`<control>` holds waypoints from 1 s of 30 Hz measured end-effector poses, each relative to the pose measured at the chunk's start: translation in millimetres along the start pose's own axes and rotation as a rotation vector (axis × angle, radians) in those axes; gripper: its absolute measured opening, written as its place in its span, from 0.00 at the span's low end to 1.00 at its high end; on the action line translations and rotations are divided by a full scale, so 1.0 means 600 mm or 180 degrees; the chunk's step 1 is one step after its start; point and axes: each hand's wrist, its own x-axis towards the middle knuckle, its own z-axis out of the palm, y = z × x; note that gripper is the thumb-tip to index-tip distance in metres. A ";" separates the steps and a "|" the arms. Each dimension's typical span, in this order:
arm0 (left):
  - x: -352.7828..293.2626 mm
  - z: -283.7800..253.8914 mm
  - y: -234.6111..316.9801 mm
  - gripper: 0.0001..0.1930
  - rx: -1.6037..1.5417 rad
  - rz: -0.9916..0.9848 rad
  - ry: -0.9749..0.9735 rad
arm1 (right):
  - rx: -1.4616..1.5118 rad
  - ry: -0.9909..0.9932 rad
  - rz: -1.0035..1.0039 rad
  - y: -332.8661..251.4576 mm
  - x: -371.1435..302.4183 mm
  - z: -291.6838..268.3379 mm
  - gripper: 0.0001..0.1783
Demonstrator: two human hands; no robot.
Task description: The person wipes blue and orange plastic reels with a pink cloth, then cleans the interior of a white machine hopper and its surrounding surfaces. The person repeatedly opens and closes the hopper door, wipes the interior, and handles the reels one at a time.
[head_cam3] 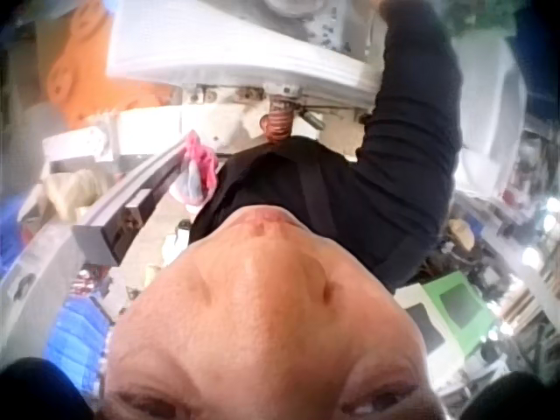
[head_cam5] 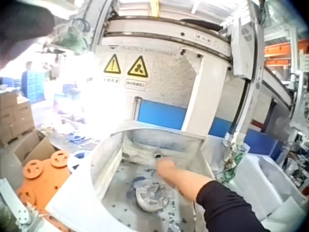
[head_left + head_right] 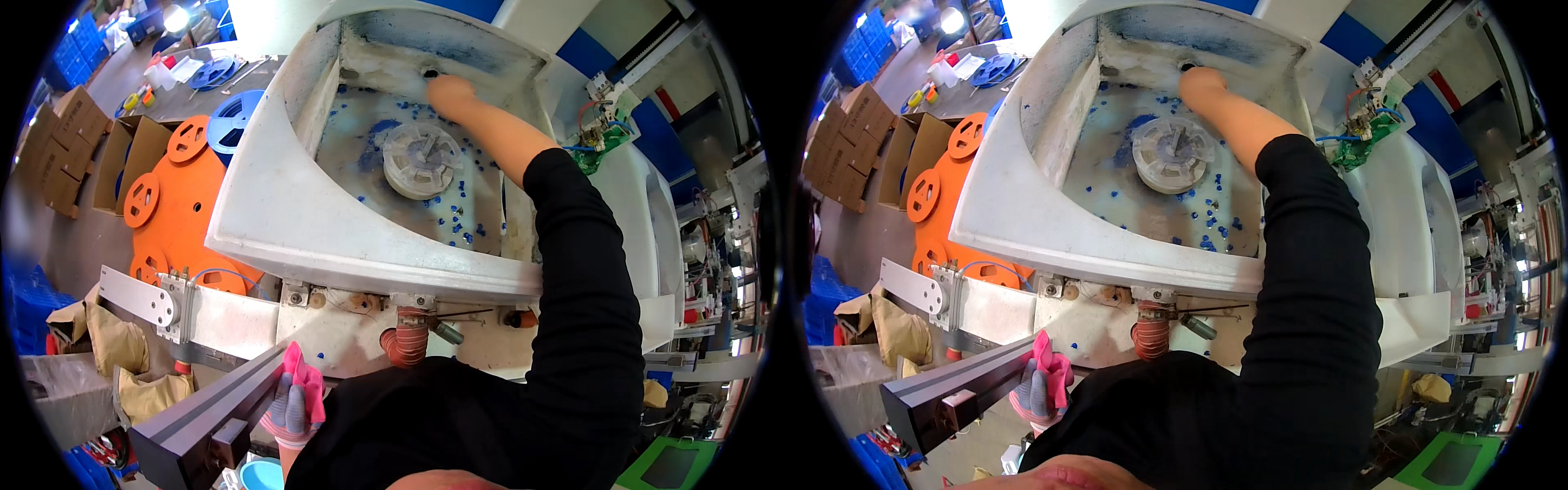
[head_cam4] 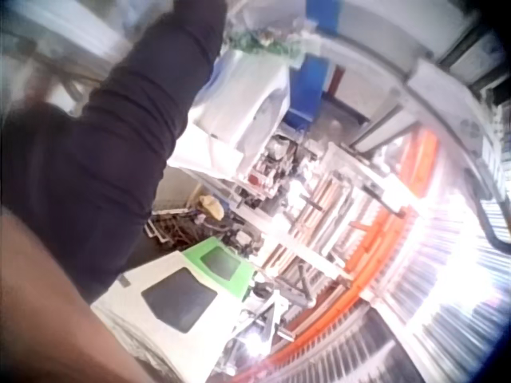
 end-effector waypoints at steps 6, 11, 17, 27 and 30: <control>0.009 0.013 0.000 0.23 0.0594 0.0206 0.0325 | 0.0634 0.0163 -0.0413 0.075 0.039 0.105 0.11; 0.001 0.012 -0.003 0.29 0.0911 0.0239 0.0355 | 0.3423 -0.0337 0.0366 0.040 0.008 0.089 0.12; -0.012 0.019 -0.011 0.33 0.0735 0.0098 0.0324 | 0.0864 0.0004 -0.0438 0.080 -0.005 0.074 0.11; 0.018 0.005 -0.007 0.27 0.0695 0.0169 0.0083 | -0.2161 -0.0424 -0.1386 0.082 -0.164 -0.087 0.10; 0.025 0.001 -0.007 0.28 0.0680 0.0226 0.0148 | -0.2210 -0.0430 -0.1554 0.127 -0.223 -0.107 0.13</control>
